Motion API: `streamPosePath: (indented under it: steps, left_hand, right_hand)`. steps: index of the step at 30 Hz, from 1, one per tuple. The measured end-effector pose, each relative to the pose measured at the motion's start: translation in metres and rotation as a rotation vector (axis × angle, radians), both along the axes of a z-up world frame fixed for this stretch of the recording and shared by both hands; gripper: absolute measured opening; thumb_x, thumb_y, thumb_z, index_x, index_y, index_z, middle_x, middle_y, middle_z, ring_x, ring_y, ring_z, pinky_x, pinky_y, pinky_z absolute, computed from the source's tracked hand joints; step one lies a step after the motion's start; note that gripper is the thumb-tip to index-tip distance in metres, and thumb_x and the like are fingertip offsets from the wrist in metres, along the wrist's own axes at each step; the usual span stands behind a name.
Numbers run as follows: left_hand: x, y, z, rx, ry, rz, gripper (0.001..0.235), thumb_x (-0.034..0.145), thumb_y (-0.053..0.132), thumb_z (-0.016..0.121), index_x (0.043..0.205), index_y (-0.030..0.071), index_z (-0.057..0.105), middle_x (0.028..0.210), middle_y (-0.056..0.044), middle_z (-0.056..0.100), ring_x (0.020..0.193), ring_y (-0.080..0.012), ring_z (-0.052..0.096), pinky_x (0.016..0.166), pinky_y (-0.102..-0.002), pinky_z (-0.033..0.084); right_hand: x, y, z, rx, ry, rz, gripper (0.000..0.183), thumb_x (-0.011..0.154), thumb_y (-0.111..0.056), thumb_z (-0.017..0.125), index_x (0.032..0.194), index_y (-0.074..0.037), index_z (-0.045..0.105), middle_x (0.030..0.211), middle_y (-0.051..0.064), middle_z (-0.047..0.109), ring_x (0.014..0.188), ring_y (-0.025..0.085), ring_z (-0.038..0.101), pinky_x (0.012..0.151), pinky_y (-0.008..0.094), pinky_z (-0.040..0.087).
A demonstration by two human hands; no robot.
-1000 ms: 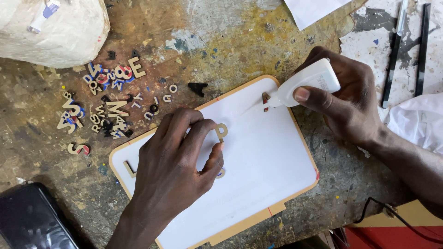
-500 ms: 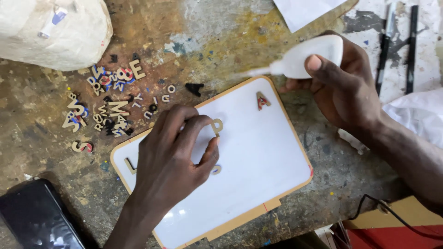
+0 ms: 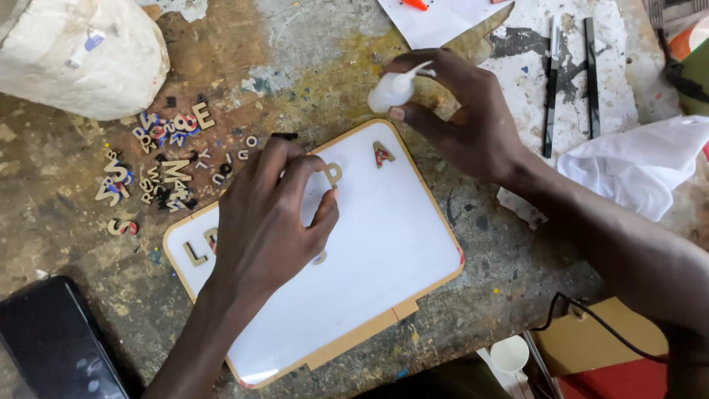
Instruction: Gluing wooden letters onto a white board to assemble a sign.
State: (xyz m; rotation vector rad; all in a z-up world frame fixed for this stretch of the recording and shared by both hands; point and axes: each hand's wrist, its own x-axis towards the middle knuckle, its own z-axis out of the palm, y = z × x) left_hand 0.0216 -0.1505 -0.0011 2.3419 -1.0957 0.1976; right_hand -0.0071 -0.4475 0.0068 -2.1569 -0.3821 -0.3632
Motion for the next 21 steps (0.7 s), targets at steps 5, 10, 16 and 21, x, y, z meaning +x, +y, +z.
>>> streamPosePath:
  steps: [5,10,16,21]
  left_hand:
    - [0.0,0.001,-0.003,-0.026,-0.009,-0.016,0.028,0.093,0.015,0.081,0.118,0.004,0.072,0.122,-0.015,0.063,0.108,-0.0402,0.065,0.089,-0.056,0.053]
    - [-0.006,0.0,-0.005,0.019,-0.017,0.007,0.027,0.094,0.019,0.081,0.116,0.006,0.072,0.122,-0.015,0.063,0.108,-0.041,0.062,0.094,-0.056,0.051]
    - [-0.007,-0.003,-0.003,-0.019,-0.12,0.007,0.024,0.095,0.015,0.081,0.114,0.005,0.07,0.118,-0.017,0.061,0.105,-0.0394,0.064,0.093,-0.054,0.055]
    - [-0.008,-0.005,-0.001,0.015,-0.14,0.028,0.023,0.099,0.019,0.081,0.113,0.007,0.069,0.121,-0.016,0.06,0.103,-0.0394,0.064,0.088,-0.053,0.054]
  right_hand:
    - [0.016,-0.007,-0.019,-0.011,-0.085,-0.029,0.036,0.117,-0.002,0.077,0.148,0.006,0.062,0.148,0.021,0.075,0.129,0.032,0.077,0.106,0.043,0.062]
    - [0.012,-0.01,-0.021,-0.007,-0.038,-0.08,0.062,0.11,0.002,0.084,0.161,0.0,0.049,0.146,0.025,0.072,0.122,0.035,0.08,0.111,0.047,0.068]
    - [-0.011,0.008,0.004,-0.117,-0.387,-0.209,0.02,0.106,0.013,0.069,0.124,0.007,0.061,0.116,0.021,0.064,0.1,0.034,0.063,0.089,0.046,0.052]
    - [-0.01,0.037,-0.003,-0.292,-0.32,0.265,0.026,0.12,-0.012,0.064,0.131,0.007,0.078,0.128,0.027,0.07,0.113,0.043,0.068,0.097,0.054,0.054]
